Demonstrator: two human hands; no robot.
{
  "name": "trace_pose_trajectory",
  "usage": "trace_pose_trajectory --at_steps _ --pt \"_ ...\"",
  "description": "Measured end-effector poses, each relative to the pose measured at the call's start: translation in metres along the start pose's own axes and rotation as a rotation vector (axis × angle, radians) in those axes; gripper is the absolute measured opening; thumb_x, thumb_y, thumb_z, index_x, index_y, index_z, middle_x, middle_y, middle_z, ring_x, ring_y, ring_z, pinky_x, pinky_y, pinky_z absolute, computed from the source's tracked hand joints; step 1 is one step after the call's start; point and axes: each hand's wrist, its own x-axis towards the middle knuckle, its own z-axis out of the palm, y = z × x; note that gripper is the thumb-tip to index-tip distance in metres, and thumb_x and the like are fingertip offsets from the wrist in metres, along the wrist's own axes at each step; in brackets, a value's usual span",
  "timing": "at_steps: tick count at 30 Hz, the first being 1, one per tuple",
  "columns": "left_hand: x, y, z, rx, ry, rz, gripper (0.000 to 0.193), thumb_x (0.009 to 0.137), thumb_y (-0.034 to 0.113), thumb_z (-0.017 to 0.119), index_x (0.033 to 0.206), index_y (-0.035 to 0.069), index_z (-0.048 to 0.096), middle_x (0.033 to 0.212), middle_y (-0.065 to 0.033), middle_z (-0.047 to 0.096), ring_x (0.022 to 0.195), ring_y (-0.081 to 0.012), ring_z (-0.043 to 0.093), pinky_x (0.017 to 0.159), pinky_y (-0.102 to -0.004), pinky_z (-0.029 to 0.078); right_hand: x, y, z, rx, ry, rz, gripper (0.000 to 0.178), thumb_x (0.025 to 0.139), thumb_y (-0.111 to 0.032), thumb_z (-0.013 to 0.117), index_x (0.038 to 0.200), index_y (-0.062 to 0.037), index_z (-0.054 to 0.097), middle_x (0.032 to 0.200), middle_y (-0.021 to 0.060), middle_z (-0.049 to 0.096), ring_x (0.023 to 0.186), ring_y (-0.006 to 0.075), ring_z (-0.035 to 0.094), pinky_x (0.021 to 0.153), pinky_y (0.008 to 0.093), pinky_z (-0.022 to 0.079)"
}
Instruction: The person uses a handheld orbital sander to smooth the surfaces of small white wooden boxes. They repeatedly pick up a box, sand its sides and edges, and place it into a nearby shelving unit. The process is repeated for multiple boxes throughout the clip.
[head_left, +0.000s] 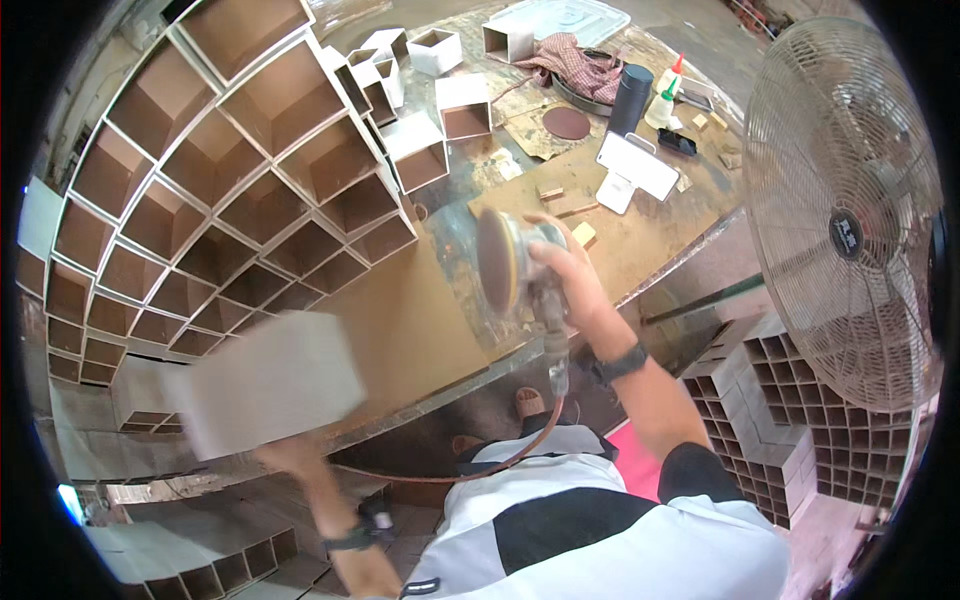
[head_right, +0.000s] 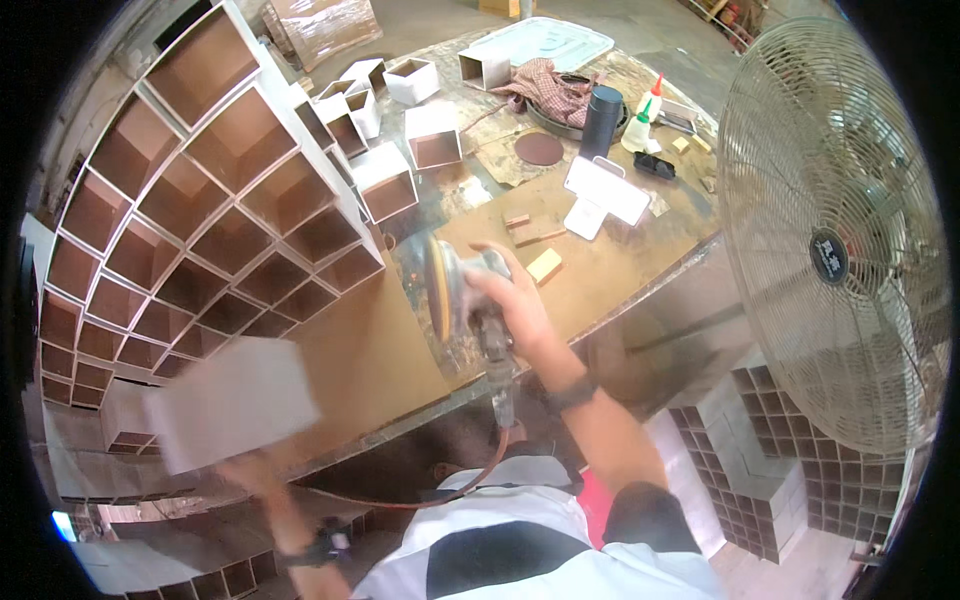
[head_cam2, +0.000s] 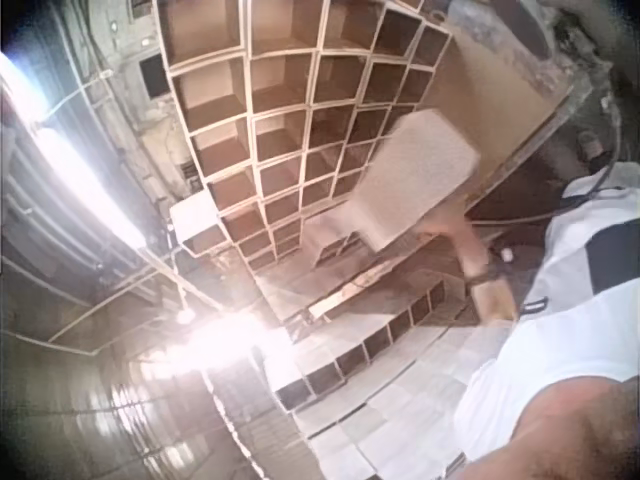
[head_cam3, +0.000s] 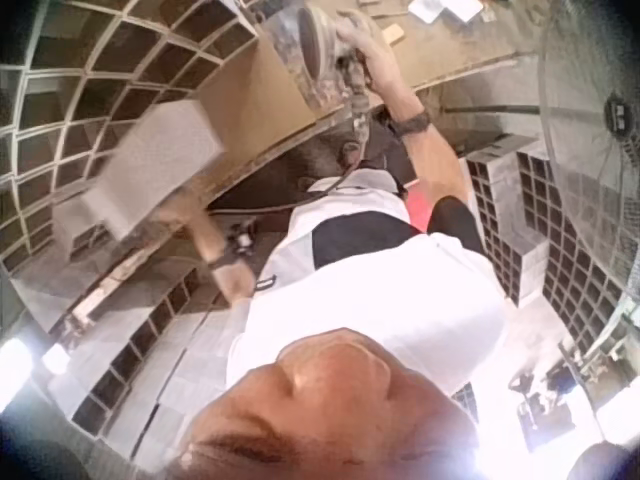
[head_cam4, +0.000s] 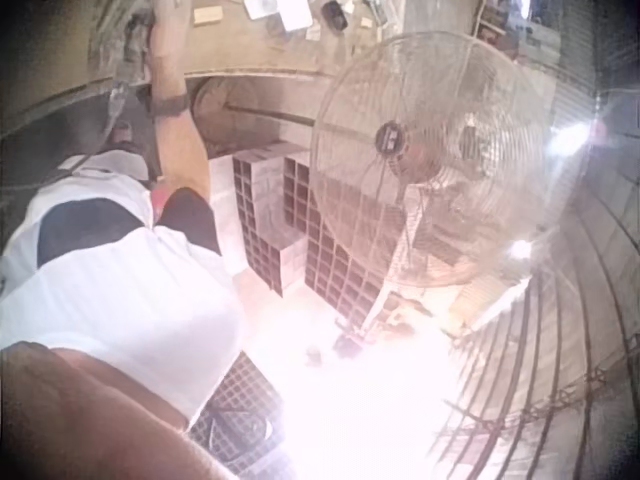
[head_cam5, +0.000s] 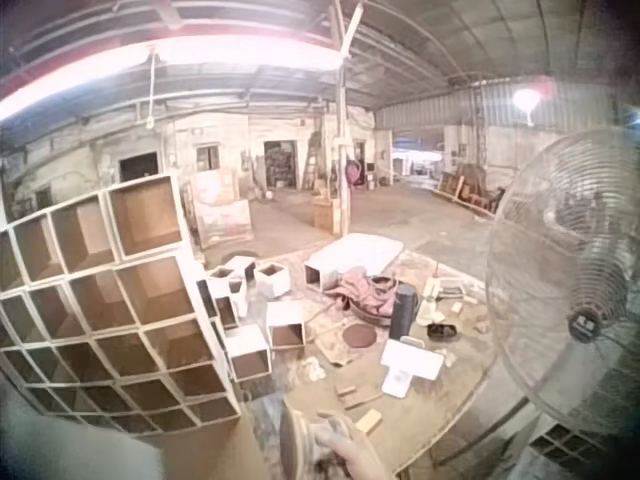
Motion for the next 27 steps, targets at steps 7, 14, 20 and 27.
trace_pose_trajectory --at_steps 7,14,20,27 --pt "-0.138 -0.148 0.012 -0.301 -0.046 -0.462 0.033 0.096 0.016 0.059 0.12 -0.007 0.058 0.121 -0.0176 0.061 0.112 -0.0326 0.058 0.1 -0.0482 0.042 0.021 -0.038 0.089 -0.597 -0.238 -0.132 0.059 0.08 -0.026 0.074 0.133 -0.0076 0.054 0.115 0.0105 0.06 0.097 0.0186 0.061 0.083 0.032 0.052" --pt "-0.161 -0.217 -0.009 0.639 -0.682 0.194 0.028 0.093 0.013 0.057 0.115 -0.005 0.062 0.113 -0.0194 0.066 0.106 -0.0375 0.059 0.095 -0.05 0.043 0.017 0.006 0.171 -1.22 -0.378 -0.4 0.065 0.075 -0.031 0.075 0.132 -0.0072 0.055 0.114 0.0214 0.059 0.104 0.0345 0.06 0.091 0.0416 0.049" --pt "-0.149 -0.152 0.003 0.537 -0.73 0.105 0.03 0.094 0.028 0.057 0.109 0.002 0.065 0.11 -0.0215 0.066 0.105 -0.0417 0.06 0.091 -0.0542 0.043 -0.012 0.079 0.239 -1.455 -0.604 -0.455 0.058 0.074 -0.021 0.072 0.129 -0.0126 0.058 0.11 0.0237 0.057 0.102 0.0404 0.06 0.086 0.0474 0.052" --pt "-0.152 -0.156 0.0 0.535 -0.742 0.155 0.028 0.094 0.024 0.058 0.109 0.002 0.066 0.107 -0.0198 0.067 0.103 -0.039 0.062 0.089 -0.0492 0.046 -0.03 0.147 0.261 -1.567 -0.853 -0.627 0.049 0.077 -0.017 0.066 0.124 -0.0087 0.06 0.106 0.0249 0.055 0.099 0.0408 0.061 0.076 0.0469 0.056"
